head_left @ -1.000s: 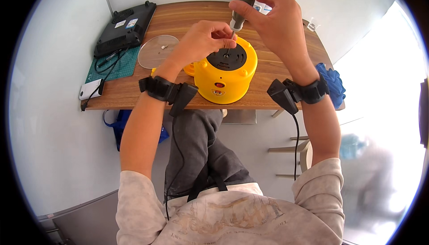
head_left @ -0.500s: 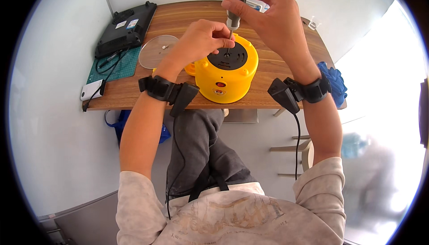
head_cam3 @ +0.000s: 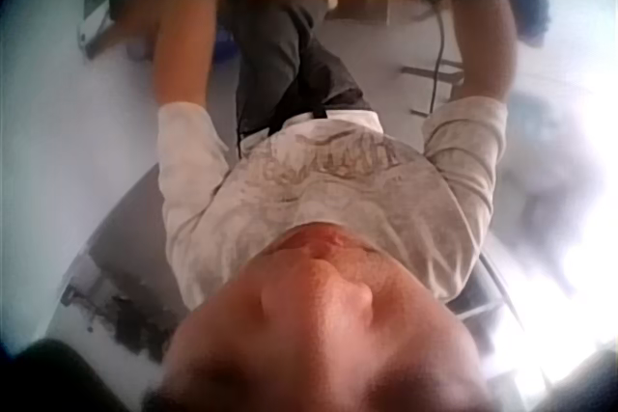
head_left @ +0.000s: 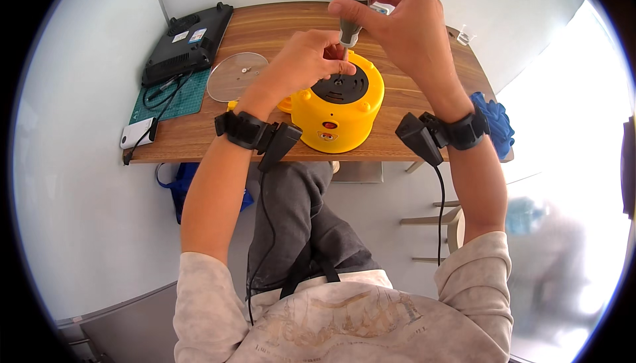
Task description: The person uses a screwdriver to remove a yellow plastic knob from a glass lid, then unscrews and removes the black base plate of a yellow kettle. The person places the removed parts on the table and reattaches the knob to the glass lid.
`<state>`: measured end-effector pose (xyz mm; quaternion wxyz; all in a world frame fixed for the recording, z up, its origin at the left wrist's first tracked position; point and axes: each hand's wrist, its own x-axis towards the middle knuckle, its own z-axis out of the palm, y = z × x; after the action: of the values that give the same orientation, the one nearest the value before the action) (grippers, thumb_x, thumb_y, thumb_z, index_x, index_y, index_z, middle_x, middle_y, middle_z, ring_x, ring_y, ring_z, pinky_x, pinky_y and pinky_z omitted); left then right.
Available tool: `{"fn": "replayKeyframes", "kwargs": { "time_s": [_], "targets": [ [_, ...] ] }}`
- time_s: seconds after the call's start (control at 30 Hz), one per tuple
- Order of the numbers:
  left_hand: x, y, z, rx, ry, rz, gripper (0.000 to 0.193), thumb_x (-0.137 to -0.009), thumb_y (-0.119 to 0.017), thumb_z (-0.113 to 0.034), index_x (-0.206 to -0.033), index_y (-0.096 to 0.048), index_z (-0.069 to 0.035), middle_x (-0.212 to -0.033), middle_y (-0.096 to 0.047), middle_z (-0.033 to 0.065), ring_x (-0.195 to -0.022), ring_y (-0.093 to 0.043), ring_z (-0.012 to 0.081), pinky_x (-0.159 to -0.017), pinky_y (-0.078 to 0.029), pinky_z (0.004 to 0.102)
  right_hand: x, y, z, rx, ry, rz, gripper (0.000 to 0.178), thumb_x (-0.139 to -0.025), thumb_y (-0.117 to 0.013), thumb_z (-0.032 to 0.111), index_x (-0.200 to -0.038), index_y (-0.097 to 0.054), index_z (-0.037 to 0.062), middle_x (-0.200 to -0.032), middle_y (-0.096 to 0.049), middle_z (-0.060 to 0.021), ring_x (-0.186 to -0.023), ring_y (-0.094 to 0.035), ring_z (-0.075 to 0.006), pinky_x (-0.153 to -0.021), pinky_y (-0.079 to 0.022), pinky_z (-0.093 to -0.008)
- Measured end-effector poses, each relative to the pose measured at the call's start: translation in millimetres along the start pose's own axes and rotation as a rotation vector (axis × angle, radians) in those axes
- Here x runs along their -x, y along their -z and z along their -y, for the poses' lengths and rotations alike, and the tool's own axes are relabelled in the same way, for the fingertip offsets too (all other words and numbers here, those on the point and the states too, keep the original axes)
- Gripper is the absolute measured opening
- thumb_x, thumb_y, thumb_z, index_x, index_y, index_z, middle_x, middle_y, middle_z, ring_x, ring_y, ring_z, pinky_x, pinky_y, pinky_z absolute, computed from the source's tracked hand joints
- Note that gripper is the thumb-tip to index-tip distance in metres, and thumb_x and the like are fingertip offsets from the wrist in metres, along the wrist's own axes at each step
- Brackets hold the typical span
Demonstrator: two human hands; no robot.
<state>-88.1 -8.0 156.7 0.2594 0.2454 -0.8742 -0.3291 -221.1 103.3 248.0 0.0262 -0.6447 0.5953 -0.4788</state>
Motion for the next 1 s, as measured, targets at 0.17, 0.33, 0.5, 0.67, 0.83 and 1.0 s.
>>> {"fn": "replayKeyframes", "kwargs": {
  "time_s": [0.17,0.33,0.5,0.67,0.83,1.0],
  "targets": [
    [-3,-2,3,0.036,0.014,0.059,0.025,-0.086,-0.078,-0.021,-0.095,-0.068,0.0,-0.09,-0.071,0.0093,-0.08,-0.068,0.0168,-0.076,-0.056,0.0296,0,2,-22,-0.104,0.112,-0.022,0.027,-0.084,-0.074,0.011,-0.104,-0.06,-0.0001,-0.1,-0.069,-0.0148,-0.097,-0.068,-0.0228,-0.092,-0.054,-0.0341],
    [-3,-9,21,0.067,-0.059,0.089,0.014,-0.089,-0.072,-0.011,-0.099,-0.07,0.0,-0.091,-0.073,0.0092,-0.082,-0.068,0.0169,-0.08,-0.055,0.029,3,3,-25,-0.065,0.185,-0.026,0.026,-0.085,-0.068,0.011,-0.109,-0.065,-0.0005,-0.101,-0.069,-0.0147,-0.098,-0.069,-0.024,-0.093,-0.054,-0.0346],
    [0,-7,14,0.044,-0.039,0.079,0.011,-0.089,-0.071,-0.007,-0.097,-0.072,0.0,-0.086,-0.073,0.0094,-0.082,-0.068,0.0169,-0.08,-0.054,0.0288,4,8,-16,0.143,0.147,-0.006,0.027,-0.086,-0.066,0.012,-0.11,-0.07,0.0008,-0.106,-0.07,-0.0156,-0.098,-0.068,-0.0266,-0.092,-0.054,-0.0359],
    [-2,-6,10,0.041,-0.01,0.048,0.016,-0.085,-0.077,-0.014,-0.092,-0.071,0.0,-0.078,-0.07,0.0087,-0.074,-0.065,0.0161,-0.072,-0.052,0.029,7,8,-13,0.056,0.152,-0.06,0.031,-0.087,-0.071,0.018,-0.114,-0.07,0.0034,-0.103,-0.07,-0.0149,-0.092,-0.068,-0.0265,-0.086,-0.055,-0.0349],
    [-3,-9,11,0.014,-0.005,0.013,0.026,-0.08,-0.083,-0.021,-0.085,-0.068,0.0,-0.074,-0.067,0.0077,-0.07,-0.061,0.0169,-0.067,-0.049,0.0311,2,5,-25,0.054,0.16,-0.008,0.032,-0.087,-0.072,0.019,-0.114,-0.068,0.0025,-0.1,-0.07,-0.0142,-0.091,-0.067,-0.0241,-0.084,-0.055,-0.0339],
    [-2,-8,8,-0.045,-0.015,0.021,0.03,-0.078,-0.084,-0.024,-0.081,-0.067,-0.001,-0.073,-0.066,0.0077,-0.069,-0.06,0.0193,-0.067,-0.049,0.0331,16,11,5,0.097,0.136,-0.008,0.029,-0.086,-0.068,0.015,-0.111,-0.068,0.0004,-0.099,-0.071,-0.0145,-0.089,-0.067,-0.0237,-0.084,-0.055,-0.0344]
  ]
}}
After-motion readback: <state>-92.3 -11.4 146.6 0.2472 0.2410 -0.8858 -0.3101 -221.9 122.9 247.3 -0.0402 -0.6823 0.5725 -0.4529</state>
